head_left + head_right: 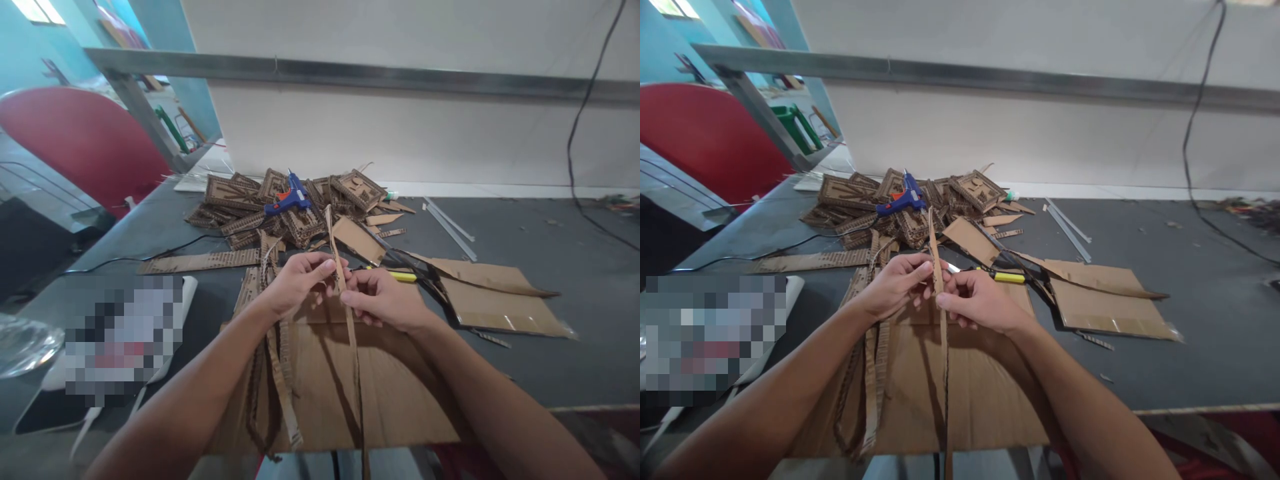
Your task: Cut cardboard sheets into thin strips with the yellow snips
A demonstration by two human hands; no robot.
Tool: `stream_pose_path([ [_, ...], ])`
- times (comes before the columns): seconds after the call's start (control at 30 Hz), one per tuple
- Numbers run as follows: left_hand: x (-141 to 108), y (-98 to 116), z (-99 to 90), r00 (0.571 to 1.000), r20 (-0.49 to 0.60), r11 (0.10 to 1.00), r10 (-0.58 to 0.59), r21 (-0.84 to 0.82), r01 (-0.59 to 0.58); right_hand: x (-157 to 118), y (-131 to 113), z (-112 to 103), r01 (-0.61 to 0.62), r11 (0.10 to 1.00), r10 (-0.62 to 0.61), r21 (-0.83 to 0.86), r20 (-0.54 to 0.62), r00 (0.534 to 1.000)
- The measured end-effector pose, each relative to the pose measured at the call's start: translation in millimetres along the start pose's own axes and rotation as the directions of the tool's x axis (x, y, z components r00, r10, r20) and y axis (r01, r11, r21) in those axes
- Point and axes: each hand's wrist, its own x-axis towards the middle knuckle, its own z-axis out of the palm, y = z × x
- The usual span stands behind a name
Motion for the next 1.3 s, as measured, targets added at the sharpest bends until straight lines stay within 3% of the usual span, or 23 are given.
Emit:
stream_pose_path([
  [0.53,-4.4,4.8,-1.3,0.988,0.141,0.992,-0.064,-0.1,0.078,-4.0,-2.2,-6.5,0.029,1.0,-0.029,-0.001,0.127,0.992],
  [0.7,-3.9,5.0,0.0,0.989,0.115,0.984,-0.097,-0.138,0.113,-4.2,-4.4,-5.7,-0.005,1.0,0.006,-0.009,0.139,0.99],
  [0.77,-2.8,3.6,0.1,0.989,0.08,0.984,-0.121,-0.122,0.13,-1.9,-2.3,-5.2,-0.012,1.0,0.012,-0.008,0.06,0.998],
  [0.83,-1.9,1.7,0.0,0.982,0.084,0.982,-0.168,-0.067,0.174,1.9,1.0,-5.1,0.017,0.999,-0.013,0.036,-0.101,0.995],
  [0.93,-2.4,-0.4,-0.6,0.945,0.189,0.963,-0.267,0.09,0.254,8.0,5.6,-6.1,0.083,0.989,-0.044,0.125,-0.291,0.956],
  [1.03,-4.3,-0.6,-0.9,0.907,0.287,0.946,-0.309,0.188,0.263,11.4,6.7,-6.9,0.118,0.976,-0.048,0.185,-0.345,0.937],
  [1.17,-5.2,0.0,-1.1,0.902,0.323,0.954,-0.287,0.178,0.24,12.4,4.0,-7.2,0.168,0.956,-0.056,0.24,-0.414,0.909],
  [1.3,-5.1,0.2,-1.3,0.883,0.359,0.947,-0.301,0.221,0.233,12.7,3.3,-7.7,0.121,0.95,-0.012,0.289,-0.353,0.935],
])
